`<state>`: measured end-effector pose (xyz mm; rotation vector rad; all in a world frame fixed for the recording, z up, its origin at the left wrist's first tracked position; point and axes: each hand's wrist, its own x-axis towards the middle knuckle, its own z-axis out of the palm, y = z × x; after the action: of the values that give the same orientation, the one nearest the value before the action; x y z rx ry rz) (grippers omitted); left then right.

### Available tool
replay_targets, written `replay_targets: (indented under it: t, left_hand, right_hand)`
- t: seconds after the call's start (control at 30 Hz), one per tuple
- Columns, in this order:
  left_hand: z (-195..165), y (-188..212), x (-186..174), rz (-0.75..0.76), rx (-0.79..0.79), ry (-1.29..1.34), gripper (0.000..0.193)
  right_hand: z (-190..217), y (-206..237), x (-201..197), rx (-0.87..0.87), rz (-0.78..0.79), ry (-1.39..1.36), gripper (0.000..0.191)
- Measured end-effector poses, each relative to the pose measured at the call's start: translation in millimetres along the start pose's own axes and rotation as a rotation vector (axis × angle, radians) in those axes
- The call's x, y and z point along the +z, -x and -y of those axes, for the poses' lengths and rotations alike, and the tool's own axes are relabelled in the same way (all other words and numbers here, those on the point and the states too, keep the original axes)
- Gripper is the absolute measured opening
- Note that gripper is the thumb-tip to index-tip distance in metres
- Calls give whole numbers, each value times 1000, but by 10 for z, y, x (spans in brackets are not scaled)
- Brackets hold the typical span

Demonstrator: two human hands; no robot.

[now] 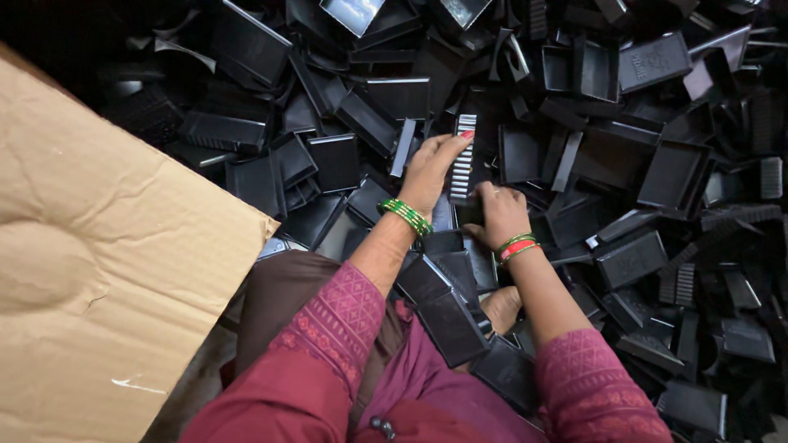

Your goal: The person sits on the floor in front of a large pile of black plastic boxes and lids. They pick up boxes one at a time, fit matching pieces together, and place the assembled boxes into an open cardboard carton beside them, repeating the cycle throughout the clip.

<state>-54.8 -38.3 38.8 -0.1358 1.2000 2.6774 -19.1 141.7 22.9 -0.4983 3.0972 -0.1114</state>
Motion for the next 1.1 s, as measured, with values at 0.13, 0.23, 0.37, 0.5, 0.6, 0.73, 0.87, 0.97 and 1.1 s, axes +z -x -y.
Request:
replay_targets:
  t: [0.13, 0.23, 0.37, 0.5, 0.6, 0.73, 0.87, 0.97, 1.1]
  left_hand:
    - [-96, 47, -37, -14, -74, 13, 43]
    - [-113, 3, -84, -54, -97, 66, 47]
    - [102, -40, -12, 44, -61, 44, 49]
    - [519, 102, 176, 139, -150, -17, 47]
    - [703, 184, 234, 191, -26, -52, 45]
    - [651, 176, 186, 218, 74, -77, 46]
    - [503, 172, 232, 140, 278, -393, 49]
    - [477, 269, 326, 189, 232, -271, 53]
    - [509, 405, 399, 7, 259, -503, 55]
  right_hand:
    - [-173, 88, -92, 197, 70, -251, 43]
    - [-365, 213, -257, 248, -218, -777, 33]
    - [-410, 314, -442, 355, -547, -1807, 18]
    - [-17, 250, -403, 405, -464, -1953, 24]
    - [337, 184, -346, 345, -514, -2015, 31]
    - [519, 174, -455, 278, -496, -1709, 36]
    - [465, 210, -650, 345, -400, -1876, 35]
    - [449, 219, -687, 401, -395, -1885, 37]
    - [499, 204, -590, 419, -419, -1852, 33]
